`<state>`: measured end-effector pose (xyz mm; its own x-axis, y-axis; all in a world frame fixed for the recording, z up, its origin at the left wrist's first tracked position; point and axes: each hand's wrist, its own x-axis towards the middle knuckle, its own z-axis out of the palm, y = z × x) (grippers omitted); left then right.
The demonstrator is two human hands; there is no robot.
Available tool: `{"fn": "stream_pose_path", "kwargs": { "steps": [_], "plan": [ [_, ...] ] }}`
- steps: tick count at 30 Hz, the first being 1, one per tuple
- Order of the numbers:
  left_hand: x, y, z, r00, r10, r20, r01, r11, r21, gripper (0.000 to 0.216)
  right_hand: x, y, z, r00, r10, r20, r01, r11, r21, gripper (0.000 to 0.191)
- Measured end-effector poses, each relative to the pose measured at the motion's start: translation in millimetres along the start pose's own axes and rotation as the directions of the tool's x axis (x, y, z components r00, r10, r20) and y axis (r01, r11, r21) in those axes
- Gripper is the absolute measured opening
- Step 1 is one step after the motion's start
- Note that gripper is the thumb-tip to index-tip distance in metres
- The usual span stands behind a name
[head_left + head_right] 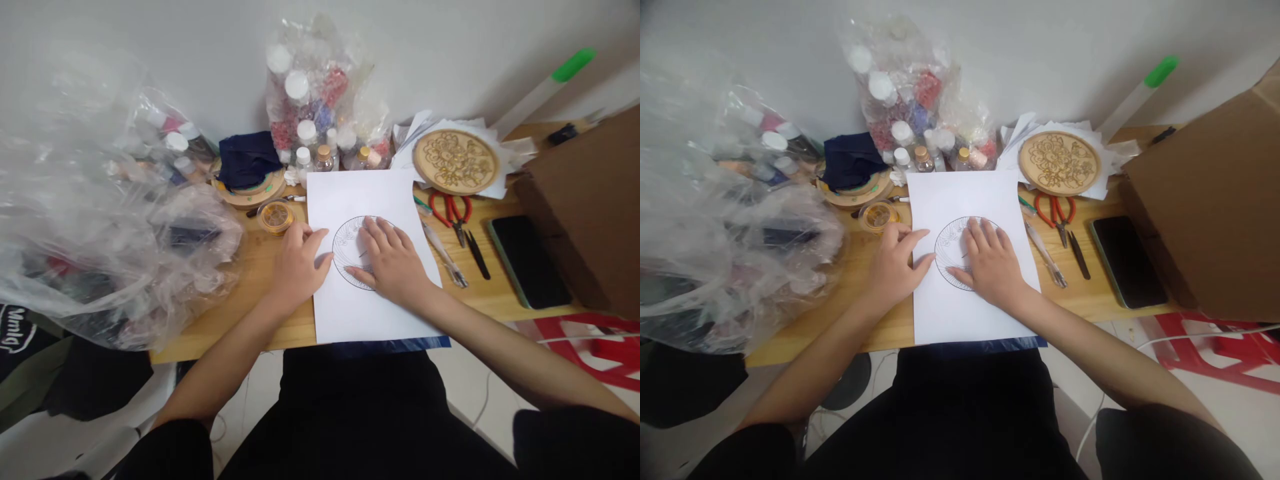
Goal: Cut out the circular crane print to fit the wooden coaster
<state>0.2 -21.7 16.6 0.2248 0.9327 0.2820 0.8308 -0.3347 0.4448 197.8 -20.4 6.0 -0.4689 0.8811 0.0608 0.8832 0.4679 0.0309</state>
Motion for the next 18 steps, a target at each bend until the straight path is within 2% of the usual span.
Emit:
{"fn": "stream_pose_path", "kwargs": {
  "steps": [2,4,7,12,18],
  "plan": [
    [-1,2,0,0.990,0.144,0.003,-0.144,0.989,0.042,0.024,0,1,1,1.000,-0.001,-0.001,0.001,1.000,0.000,0.081],
    [-2,5,1,0.960,0.275,0.054,-0.278,0.959,0.056,0.023,0,1,1,1.000,-0.005,-0.001,0.005,1.000,0.001,0.083],
    [-4,9,3,0.910,0.385,0.155,-0.397,0.916,0.055,0.031,0,1,2,1.000,-0.009,0.002,0.009,1.000,-0.002,0.081],
    [-6,11,6,0.878,0.388,0.282,-0.422,0.904,0.072,0.035,0,1,2,1.000,-0.005,0.015,0.005,1.000,-0.013,0.079],
    [-5,10,5,0.877,0.368,0.308,-0.405,0.912,0.062,0.036,0,2,2,1.000,0.001,-0.002,-0.001,1.000,0.015,0.083]
  ]
}}
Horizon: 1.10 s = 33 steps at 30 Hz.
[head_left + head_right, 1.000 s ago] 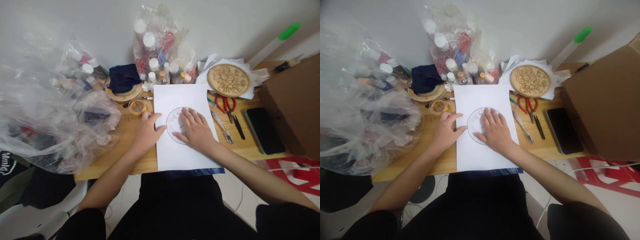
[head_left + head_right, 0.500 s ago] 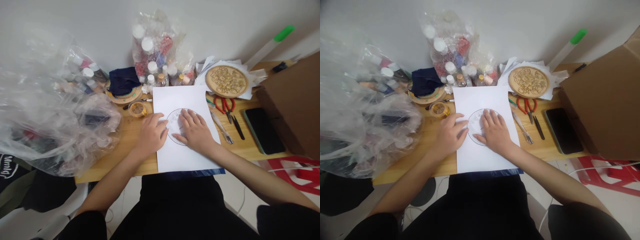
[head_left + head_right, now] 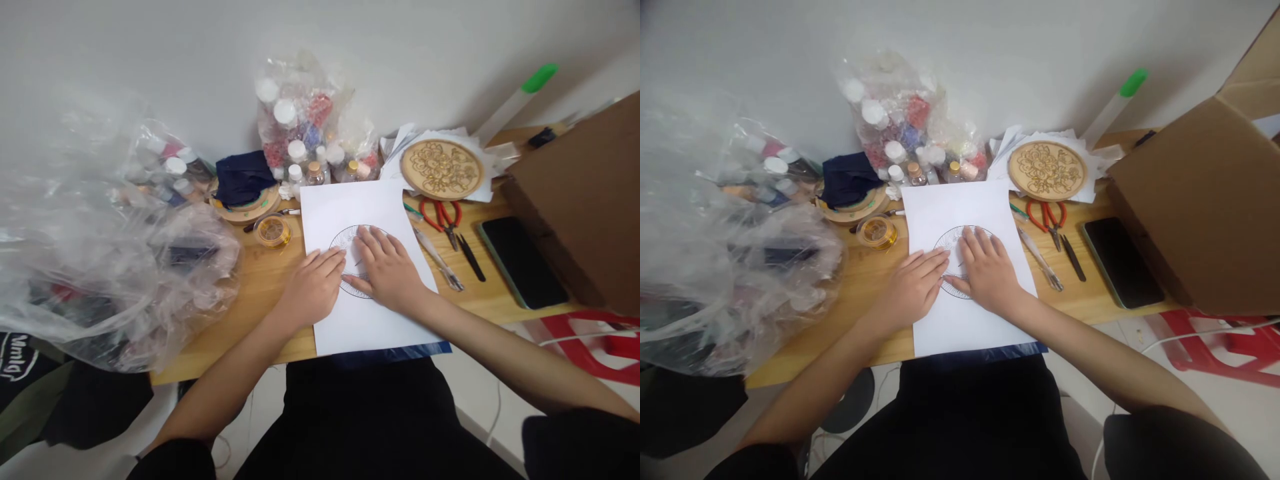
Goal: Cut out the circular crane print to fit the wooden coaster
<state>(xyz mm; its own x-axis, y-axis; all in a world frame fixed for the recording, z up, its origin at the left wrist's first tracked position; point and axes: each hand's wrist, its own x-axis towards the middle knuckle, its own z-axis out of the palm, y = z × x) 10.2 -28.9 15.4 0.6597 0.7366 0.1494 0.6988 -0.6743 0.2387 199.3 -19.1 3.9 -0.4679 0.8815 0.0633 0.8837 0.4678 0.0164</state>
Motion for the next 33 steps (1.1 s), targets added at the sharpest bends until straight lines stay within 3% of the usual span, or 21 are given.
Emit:
{"fn": "stream_pose_path", "kwargs": {
  "steps": [10,16,24,33],
  "plan": [
    [0,1,1,0.999,-0.033,-0.031,0.030,0.997,-0.065,0.036,-5,-3,-7,0.998,0.033,-0.051,-0.032,0.999,0.015,0.064],
    [1,1,0,0.999,-0.032,-0.039,0.029,0.997,-0.072,0.036,-23,-5,-18,0.993,0.094,-0.067,-0.097,0.995,-0.033,0.051],
    [0,0,1,0.999,-0.025,-0.046,0.022,0.997,-0.072,0.035,-55,0,-25,0.988,0.128,-0.091,-0.135,0.988,-0.075,0.050],
    [2,1,-2,0.999,-0.025,-0.037,0.022,0.997,-0.075,0.035,-57,-3,-23,0.989,0.138,-0.062,-0.144,0.984,-0.106,0.053]
  ]
}}
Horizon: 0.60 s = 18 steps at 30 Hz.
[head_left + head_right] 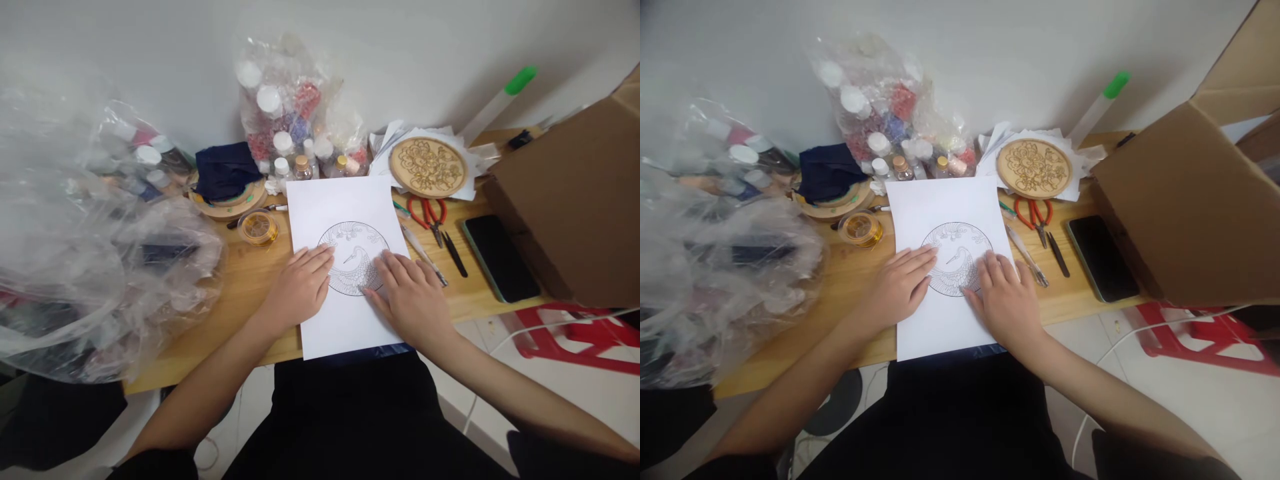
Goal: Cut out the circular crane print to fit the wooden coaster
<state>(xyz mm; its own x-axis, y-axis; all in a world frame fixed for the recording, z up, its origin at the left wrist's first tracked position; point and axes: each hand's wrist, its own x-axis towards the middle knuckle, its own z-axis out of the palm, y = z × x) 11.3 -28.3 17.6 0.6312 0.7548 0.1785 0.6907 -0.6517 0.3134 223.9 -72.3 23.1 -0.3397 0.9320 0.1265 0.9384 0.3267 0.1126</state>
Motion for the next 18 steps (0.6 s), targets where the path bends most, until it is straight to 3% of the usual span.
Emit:
{"fn": "stream_pose_path", "kwargs": {
  "steps": [10,18],
  "plan": [
    [-1,-1,1,1.000,0.006,-0.012,-0.006,1.000,0.000,0.035,1,0,-3,1.000,-0.017,0.022,0.018,0.999,-0.045,0.056],
    [0,0,0,1.000,-0.008,-0.010,0.007,1.000,-0.019,0.035,7,17,-8,0.999,-0.026,0.025,0.023,0.993,0.114,0.056]
  ]
}}
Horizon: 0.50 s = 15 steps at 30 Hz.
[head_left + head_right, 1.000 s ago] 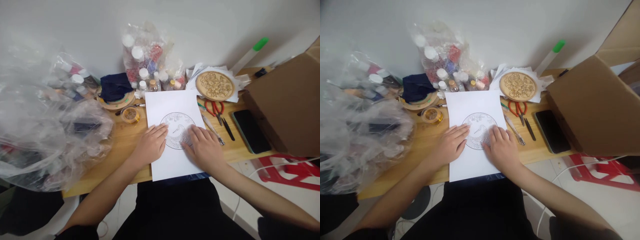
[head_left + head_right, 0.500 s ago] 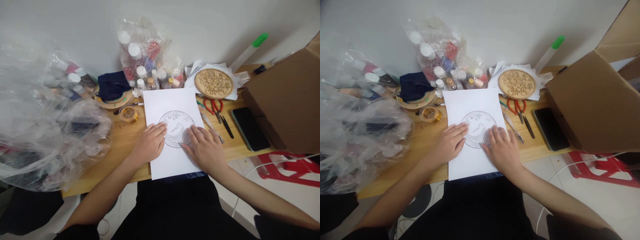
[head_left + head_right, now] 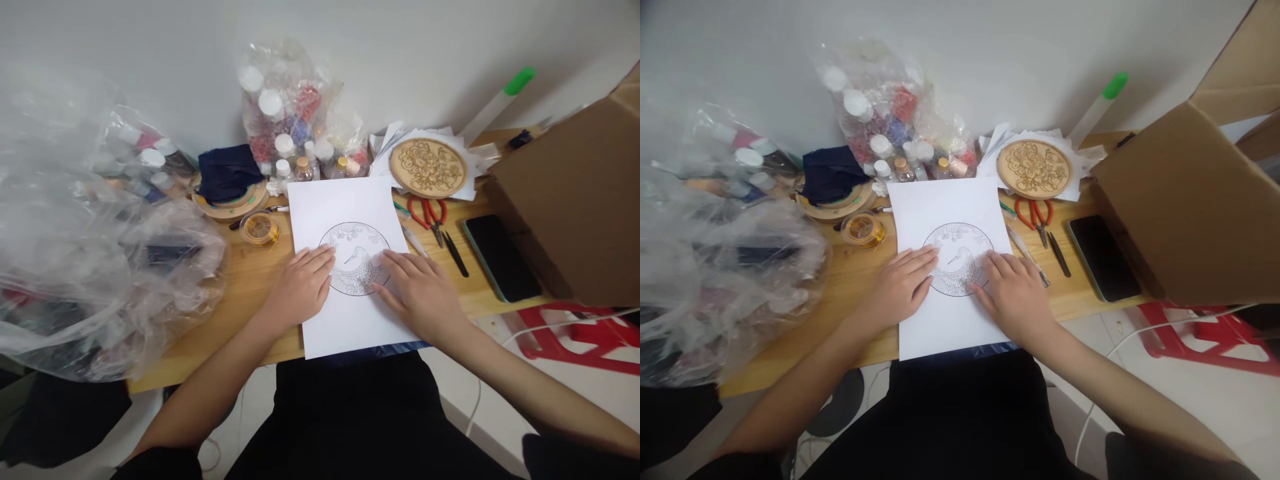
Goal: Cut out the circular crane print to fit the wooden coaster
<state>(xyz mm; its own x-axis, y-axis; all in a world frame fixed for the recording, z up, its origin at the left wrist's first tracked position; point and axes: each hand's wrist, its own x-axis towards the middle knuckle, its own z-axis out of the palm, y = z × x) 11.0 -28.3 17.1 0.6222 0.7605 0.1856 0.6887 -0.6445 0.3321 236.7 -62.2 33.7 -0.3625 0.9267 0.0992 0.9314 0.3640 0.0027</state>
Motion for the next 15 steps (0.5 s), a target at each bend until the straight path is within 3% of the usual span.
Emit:
{"fn": "stream_pose_path", "kwargs": {
  "steps": [15],
  "plan": [
    [-0.1,0.7,-0.5,1.000,-0.009,0.018,0.009,1.000,0.000,0.035,-1.4,4.5,6.4,0.999,0.030,-0.032,-0.029,1.000,0.011,0.060]
  ]
}}
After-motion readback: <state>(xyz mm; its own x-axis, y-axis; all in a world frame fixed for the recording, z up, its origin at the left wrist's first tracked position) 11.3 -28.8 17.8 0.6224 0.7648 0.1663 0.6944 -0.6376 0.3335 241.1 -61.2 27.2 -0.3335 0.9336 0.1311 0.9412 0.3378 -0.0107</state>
